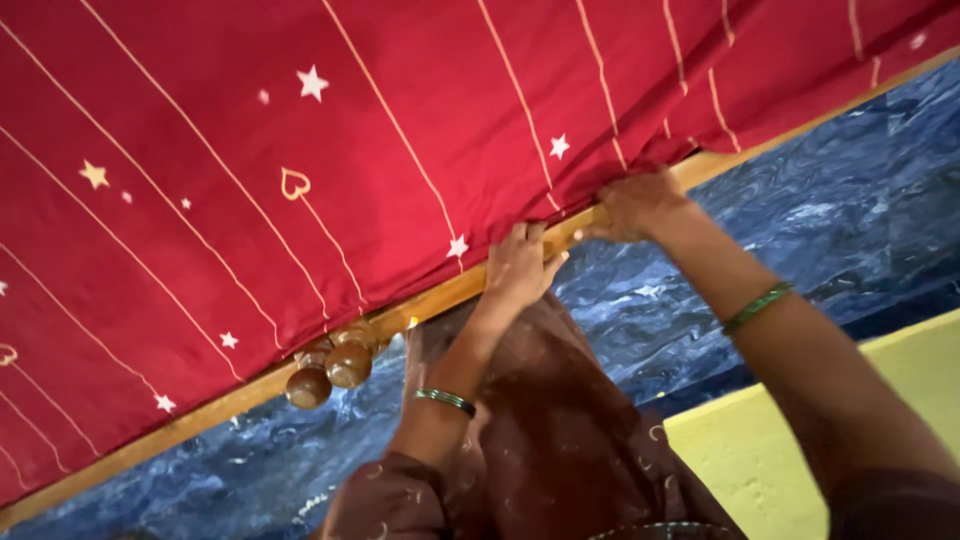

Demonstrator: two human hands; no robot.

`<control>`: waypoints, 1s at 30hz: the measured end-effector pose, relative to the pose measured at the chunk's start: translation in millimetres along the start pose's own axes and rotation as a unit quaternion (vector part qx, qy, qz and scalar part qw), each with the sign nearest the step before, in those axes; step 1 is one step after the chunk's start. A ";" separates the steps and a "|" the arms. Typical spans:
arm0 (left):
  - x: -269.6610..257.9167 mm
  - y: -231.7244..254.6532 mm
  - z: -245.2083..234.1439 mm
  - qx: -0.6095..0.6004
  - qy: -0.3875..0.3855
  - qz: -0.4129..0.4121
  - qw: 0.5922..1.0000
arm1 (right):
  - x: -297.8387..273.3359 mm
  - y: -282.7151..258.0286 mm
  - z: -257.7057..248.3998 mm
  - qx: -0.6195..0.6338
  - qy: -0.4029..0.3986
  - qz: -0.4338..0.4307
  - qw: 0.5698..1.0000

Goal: The person spreads a red patterned sheet over a wooden bed frame, smoothing it out and tucking the edges under the mattress. The person adjusts the sheet along the sides and corners to ensure it is flat and properly aligned.

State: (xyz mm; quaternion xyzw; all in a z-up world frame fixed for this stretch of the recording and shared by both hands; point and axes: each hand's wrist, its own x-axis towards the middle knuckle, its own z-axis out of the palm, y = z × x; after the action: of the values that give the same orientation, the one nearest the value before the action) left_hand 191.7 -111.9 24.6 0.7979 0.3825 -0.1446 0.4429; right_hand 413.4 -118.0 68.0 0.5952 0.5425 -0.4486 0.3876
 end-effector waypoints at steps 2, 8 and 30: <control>4.0 4.5 1.3 -0.010 -0.022 -0.034 0.999 | 5.1 0.3 -2.3 -0.003 -0.018 0.003 1.000; 26.2 14.7 9.3 0.029 -0.129 -0.087 0.987 | 32.1 23.2 19.4 0.044 0.034 -0.043 0.998; 2.4 45.1 -7.5 0.063 0.010 -0.113 0.992 | -9.6 156.6 70.6 0.001 0.437 -0.023 0.899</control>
State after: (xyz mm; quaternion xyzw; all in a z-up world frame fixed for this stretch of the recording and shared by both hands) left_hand 225.9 -118.9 54.4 0.7769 0.4651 -0.2098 0.3691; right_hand 560.9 -205.2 52.2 0.7188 0.6708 -0.1525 0.1006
